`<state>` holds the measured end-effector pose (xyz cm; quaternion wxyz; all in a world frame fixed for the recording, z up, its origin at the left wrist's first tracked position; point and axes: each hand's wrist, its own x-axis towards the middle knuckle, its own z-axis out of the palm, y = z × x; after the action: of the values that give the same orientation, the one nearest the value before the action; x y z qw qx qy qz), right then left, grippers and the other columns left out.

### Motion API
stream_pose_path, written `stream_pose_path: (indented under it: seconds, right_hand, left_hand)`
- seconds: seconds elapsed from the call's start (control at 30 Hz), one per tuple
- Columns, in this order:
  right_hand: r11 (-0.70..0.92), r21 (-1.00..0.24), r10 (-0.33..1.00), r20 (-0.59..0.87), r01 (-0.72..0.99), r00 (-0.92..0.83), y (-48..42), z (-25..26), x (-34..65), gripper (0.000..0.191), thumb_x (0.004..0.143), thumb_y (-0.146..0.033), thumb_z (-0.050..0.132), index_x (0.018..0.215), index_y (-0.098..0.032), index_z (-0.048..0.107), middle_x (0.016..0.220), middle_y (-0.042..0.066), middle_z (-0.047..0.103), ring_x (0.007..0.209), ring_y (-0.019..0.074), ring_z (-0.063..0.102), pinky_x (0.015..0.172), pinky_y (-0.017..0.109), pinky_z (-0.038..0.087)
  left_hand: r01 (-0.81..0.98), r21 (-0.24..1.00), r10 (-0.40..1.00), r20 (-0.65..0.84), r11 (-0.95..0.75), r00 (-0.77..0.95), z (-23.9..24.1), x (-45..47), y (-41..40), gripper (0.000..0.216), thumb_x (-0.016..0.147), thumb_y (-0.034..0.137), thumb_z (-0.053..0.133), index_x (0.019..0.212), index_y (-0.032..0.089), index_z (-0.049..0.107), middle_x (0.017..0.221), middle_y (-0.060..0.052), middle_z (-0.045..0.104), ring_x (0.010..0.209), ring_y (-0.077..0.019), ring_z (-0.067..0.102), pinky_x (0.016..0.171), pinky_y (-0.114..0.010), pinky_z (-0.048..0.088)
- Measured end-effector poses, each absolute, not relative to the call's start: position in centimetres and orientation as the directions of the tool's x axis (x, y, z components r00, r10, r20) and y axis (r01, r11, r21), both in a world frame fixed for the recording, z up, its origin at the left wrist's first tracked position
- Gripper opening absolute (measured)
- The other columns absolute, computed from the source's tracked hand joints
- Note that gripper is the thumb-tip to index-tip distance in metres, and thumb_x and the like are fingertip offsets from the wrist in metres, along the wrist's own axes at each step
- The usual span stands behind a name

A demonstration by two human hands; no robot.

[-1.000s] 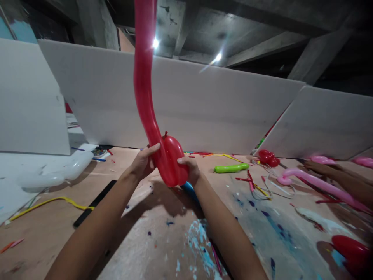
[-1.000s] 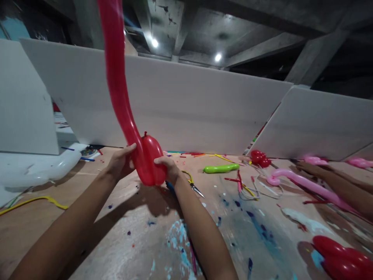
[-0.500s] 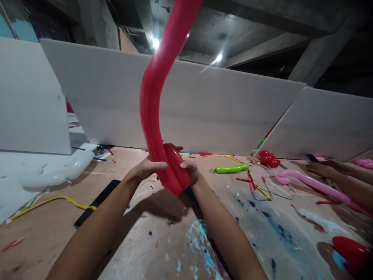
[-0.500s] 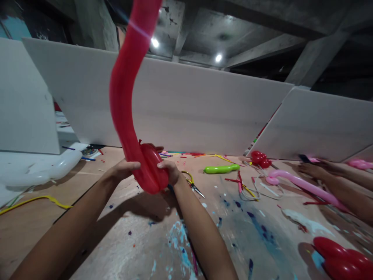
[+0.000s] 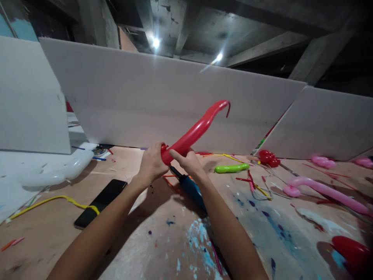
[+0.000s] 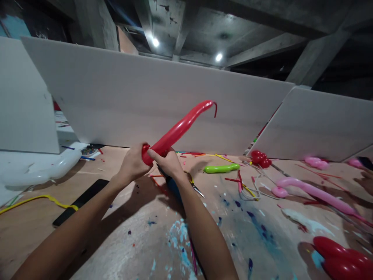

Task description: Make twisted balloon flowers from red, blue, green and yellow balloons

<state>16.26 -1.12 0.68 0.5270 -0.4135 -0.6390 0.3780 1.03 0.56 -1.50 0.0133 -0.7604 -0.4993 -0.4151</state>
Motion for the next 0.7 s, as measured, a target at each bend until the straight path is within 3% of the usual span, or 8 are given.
stream_pose_path:
  seconds: [0.1,0.17,0.3,0.43,0.6,0.7]
  right_hand:
    - [0.353,-0.928,0.935,0.355,0.117,0.0,-0.7,0.1,15.6,0.026,0.069,-0.04,0.07,0.068,-0.016,0.058,0.062,-0.002,0.054,0.058,0.011,0.049,0.056,0.024,0.041]
    - [0.341,-0.934,0.939,0.344,0.11,0.014,-0.3,-0.3,15.4,0.024,0.068,-0.036,0.069,0.064,-0.017,0.055,0.056,-0.004,0.048,0.053,0.0097,0.044,0.051,0.023,0.037]
    - [0.357,-0.93,0.934,0.354,0.087,-0.049,-0.6,0.0,15.7,0.016,0.066,-0.029,0.067,0.068,-0.016,0.058,0.059,-0.003,0.053,0.054,0.0096,0.046,0.051,0.023,0.038]
    - [0.33,-0.926,0.936,0.296,0.181,-0.192,-2.1,1.5,16.2,0.016,0.064,-0.024,0.069,0.075,-0.013,0.065,0.068,0.0,0.062,0.06,0.0112,0.053,0.056,0.023,0.043]
    - [0.282,-0.953,0.905,0.225,0.114,-0.362,-3.4,2.3,16.9,0.021,0.063,-0.025,0.076,0.077,-0.013,0.067,0.071,0.002,0.065,0.062,0.0129,0.056,0.058,0.025,0.046]
    - [0.263,-0.965,0.896,0.242,0.006,-0.372,-3.5,1.8,17.3,0.026,0.058,-0.024,0.081,0.079,-0.016,0.067,0.076,0.002,0.067,0.07,0.0156,0.06,0.064,0.028,0.05]
  left_hand:
    - [0.859,0.246,0.738,0.644,-0.45,0.202,-1.3,1.5,-0.1,0.048,0.065,0.018,0.061,0.113,0.016,0.052,0.105,-0.012,0.061,0.099,-0.0298,0.058,0.084,-0.041,0.045]
    - [0.85,0.259,0.762,0.607,-0.459,0.226,-1.1,1.5,-0.4,0.047,0.064,0.018,0.061,0.109,0.017,0.053,0.103,-0.011,0.062,0.097,-0.0295,0.058,0.081,-0.039,0.045]
    - [0.707,0.489,0.842,0.447,-0.511,0.3,-0.6,1.1,-0.7,0.039,0.063,0.018,0.06,0.101,0.02,0.054,0.092,-0.006,0.065,0.082,-0.0238,0.061,0.068,-0.032,0.044]
    - [0.442,0.74,0.818,0.252,-0.507,0.517,0.1,0.6,-0.8,0.029,0.061,0.014,0.057,0.09,0.018,0.058,0.079,-0.001,0.062,0.07,-0.0171,0.058,0.062,-0.028,0.042]
    - [0.142,0.958,0.635,0.051,-0.249,0.771,0.4,-0.3,-0.4,0.021,0.057,0.014,0.059,0.078,0.015,0.06,0.075,-0.001,0.063,0.069,-0.0165,0.059,0.063,-0.027,0.046]
    - [0.119,0.993,0.457,-0.101,-0.011,0.884,-0.1,-1.1,-0.1,0.026,0.059,0.02,0.062,0.085,0.015,0.064,0.081,-0.005,0.069,0.072,-0.0201,0.063,0.066,-0.031,0.051]
